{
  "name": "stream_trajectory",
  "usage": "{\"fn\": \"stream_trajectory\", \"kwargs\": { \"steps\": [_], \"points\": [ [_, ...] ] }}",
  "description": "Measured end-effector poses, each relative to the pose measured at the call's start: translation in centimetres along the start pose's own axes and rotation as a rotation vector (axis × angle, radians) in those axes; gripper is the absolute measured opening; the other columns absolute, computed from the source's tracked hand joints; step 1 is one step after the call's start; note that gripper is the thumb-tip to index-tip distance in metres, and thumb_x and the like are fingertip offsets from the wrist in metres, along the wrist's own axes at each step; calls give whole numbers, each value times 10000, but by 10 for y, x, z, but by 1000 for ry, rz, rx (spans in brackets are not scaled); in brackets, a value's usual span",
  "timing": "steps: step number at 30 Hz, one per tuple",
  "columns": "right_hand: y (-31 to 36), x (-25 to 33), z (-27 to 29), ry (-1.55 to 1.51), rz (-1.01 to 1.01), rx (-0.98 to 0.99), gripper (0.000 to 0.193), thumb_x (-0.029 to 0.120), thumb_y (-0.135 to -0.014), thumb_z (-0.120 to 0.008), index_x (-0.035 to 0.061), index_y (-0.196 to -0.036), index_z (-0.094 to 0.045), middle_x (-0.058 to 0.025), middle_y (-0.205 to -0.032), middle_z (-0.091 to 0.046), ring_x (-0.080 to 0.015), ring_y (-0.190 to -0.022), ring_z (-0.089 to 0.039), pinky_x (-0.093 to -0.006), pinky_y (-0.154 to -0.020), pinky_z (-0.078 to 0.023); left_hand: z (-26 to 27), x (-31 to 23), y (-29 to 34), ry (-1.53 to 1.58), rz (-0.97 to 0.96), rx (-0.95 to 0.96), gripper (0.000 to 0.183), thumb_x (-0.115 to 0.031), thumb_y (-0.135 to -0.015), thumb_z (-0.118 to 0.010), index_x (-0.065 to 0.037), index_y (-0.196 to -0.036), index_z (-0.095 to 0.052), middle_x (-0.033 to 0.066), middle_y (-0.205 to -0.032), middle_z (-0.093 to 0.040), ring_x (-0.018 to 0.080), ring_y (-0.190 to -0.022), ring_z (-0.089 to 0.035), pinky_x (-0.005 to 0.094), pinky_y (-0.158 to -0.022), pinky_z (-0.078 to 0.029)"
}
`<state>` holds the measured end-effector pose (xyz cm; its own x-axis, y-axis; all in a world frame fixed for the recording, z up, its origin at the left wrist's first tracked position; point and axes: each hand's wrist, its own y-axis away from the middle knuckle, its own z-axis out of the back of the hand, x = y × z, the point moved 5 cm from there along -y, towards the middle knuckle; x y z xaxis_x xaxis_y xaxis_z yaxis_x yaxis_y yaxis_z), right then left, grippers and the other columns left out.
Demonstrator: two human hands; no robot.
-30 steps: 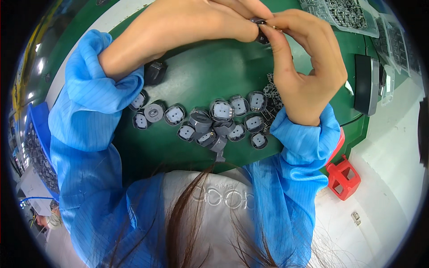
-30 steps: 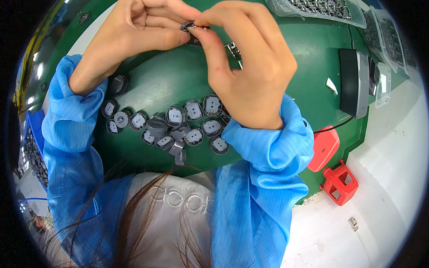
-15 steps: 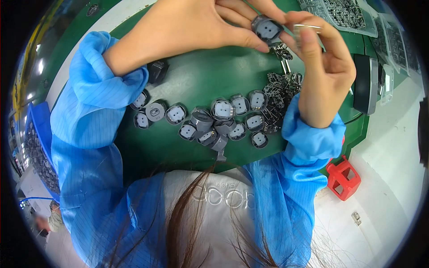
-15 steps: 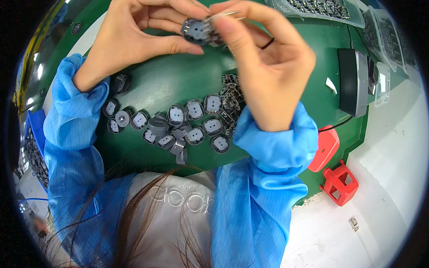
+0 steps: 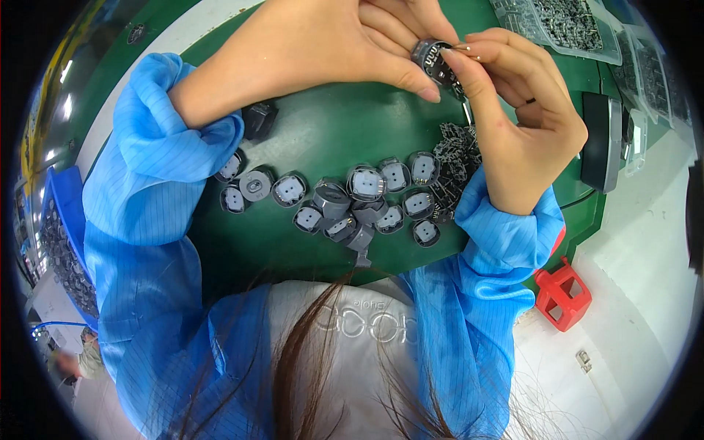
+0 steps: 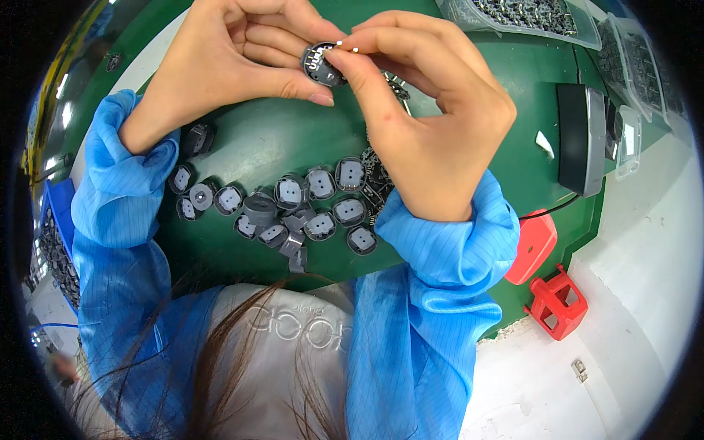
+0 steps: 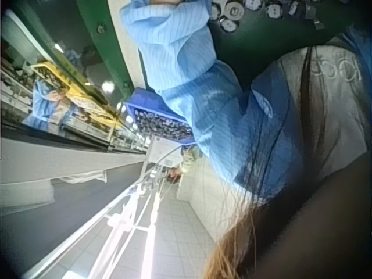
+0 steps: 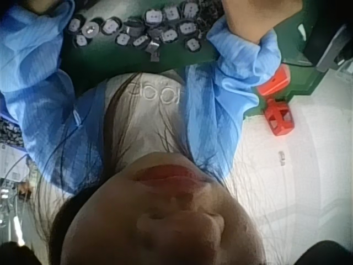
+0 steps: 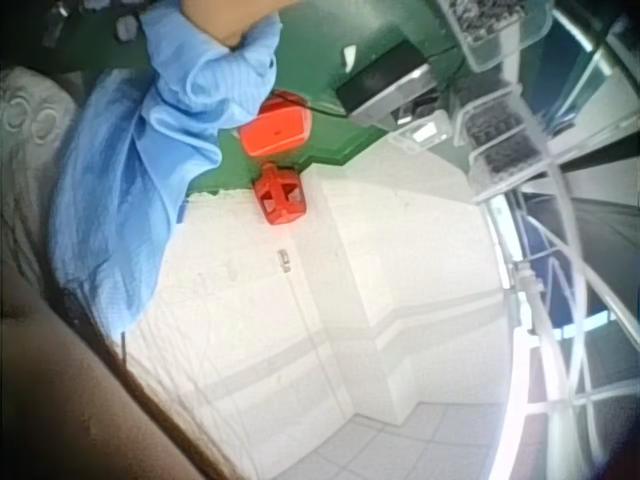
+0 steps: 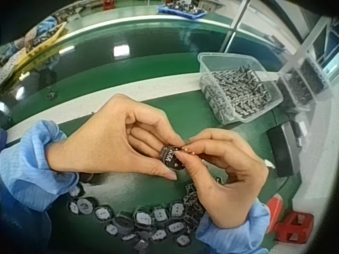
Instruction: The person assembles small electronic components by hand. They pick up grey plastic housings and insert metal pin connectors into them, repeating the process for multiple units on a green workbench.
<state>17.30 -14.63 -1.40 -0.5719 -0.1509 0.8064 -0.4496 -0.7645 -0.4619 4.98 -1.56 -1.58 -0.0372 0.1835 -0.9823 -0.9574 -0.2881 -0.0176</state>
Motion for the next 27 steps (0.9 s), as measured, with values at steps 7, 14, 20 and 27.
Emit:
{"fn": "stream_trajectory", "kwargs": {
  "steps": [7, 14, 20, 27],
  "points": [
    [2, 4, -6, 56, 50, -8, 139, -100, -821, -783, -61, -947, -738, -119, -1061, -722, -165, -914, -720, -280, -823, -610, -1, -3, 3, 72, 29, -19, 322, 21, -797, -850, 96, -1072, -701, 186, -952, -759, 184, -898, -758, 272, -813, -634],
    [-3, 6, -5, -85, -110, 72, 118, -68, -846, -779, -53, -956, -738, -108, -1055, -725, -168, -914, -729, -284, -840, -597, -3, -7, 3, 49, 91, 7, 338, 12, -784, -864, 89, -1072, -705, 194, -957, -758, 178, -887, -757, 259, -822, -628],
    [-1, 8, -5, -52, -144, 37, 128, -61, -840, -790, -50, -957, -741, -105, -1041, -731, -164, -913, -730, -275, -829, -597, -5, -3, 4, 94, 127, -34, 325, 0, -787, -867, 89, -1057, -710, 173, -939, -761, 148, -882, -746, 244, -811, -617],
    [4, 12, -8, 47, -109, -39, 135, -86, -826, -786, -52, -946, -735, -103, -1017, -730, -164, -899, -732, -269, -807, -610, -8, -8, 6, -14, 77, -22, 291, 8, -824, -818, 90, -1081, -708, 149, -954, -759, 120, -877, -731, 222, -789, -599]
  ]
}}
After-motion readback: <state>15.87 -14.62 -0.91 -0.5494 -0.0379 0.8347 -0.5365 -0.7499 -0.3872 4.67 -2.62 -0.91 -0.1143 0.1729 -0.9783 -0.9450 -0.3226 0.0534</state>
